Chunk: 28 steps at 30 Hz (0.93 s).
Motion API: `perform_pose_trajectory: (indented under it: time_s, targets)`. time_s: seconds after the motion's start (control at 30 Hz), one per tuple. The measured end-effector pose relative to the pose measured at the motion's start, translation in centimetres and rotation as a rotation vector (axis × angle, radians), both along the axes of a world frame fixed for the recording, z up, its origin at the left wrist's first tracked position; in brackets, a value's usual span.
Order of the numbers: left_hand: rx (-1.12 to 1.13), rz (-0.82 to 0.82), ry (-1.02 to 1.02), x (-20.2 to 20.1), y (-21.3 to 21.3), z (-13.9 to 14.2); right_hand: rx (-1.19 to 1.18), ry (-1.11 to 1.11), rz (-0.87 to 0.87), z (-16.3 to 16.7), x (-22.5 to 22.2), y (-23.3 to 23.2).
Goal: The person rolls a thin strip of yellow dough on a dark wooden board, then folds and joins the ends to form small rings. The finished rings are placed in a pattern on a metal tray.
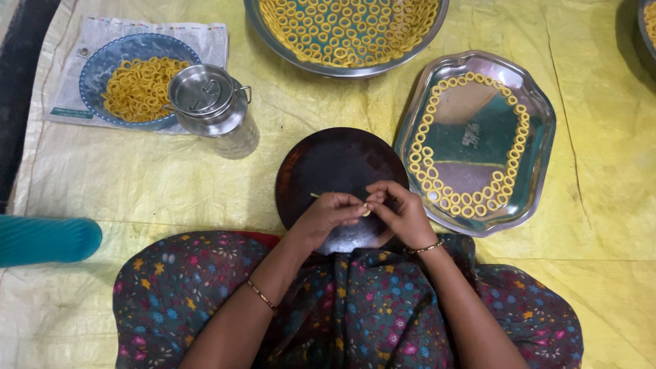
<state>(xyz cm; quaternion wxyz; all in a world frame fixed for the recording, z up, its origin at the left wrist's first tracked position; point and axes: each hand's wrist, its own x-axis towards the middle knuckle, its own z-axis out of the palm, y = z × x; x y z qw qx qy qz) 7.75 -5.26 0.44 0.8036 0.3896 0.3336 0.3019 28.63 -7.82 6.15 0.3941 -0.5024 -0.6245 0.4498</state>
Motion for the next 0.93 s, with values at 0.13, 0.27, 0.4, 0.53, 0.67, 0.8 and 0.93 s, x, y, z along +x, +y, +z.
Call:
perform_pose_trajectory:
  time_s: [0.13,0.27,0.4,0.53,0.67,0.8,0.93]
  targets:
    - [0.016,0.011,-0.030,0.2,-0.1,-0.7,0.027,-0.025,-0.006,0.1,0.0,-0.1]
    - [0.021,0.077,-0.055,0.2,-0.1,-1.2,0.025,0.027,-0.056,-0.4,0.1,0.0]
    - [-0.050,0.156,-0.085,0.0,0.3,-1.3,-0.023,0.072,-0.155,-1.2,1.0,0.4]
    - [-0.084,0.183,-0.132,0.0,0.4,-1.4,-0.002,-0.018,-0.157,-2.5,1.1,0.7]
    - [-0.090,0.180,-0.132,0.1,0.4,-1.5,0.059,-0.195,-0.139,-3.3,0.7,0.8]
    - [-0.076,0.196,-0.122,0.0,0.3,-1.5,0.121,-0.340,-0.131,-3.6,0.7,0.9]
    - [-0.092,0.222,-0.163,-0.2,0.4,-1.6,0.031,-0.318,-0.171,-4.0,0.9,1.3]
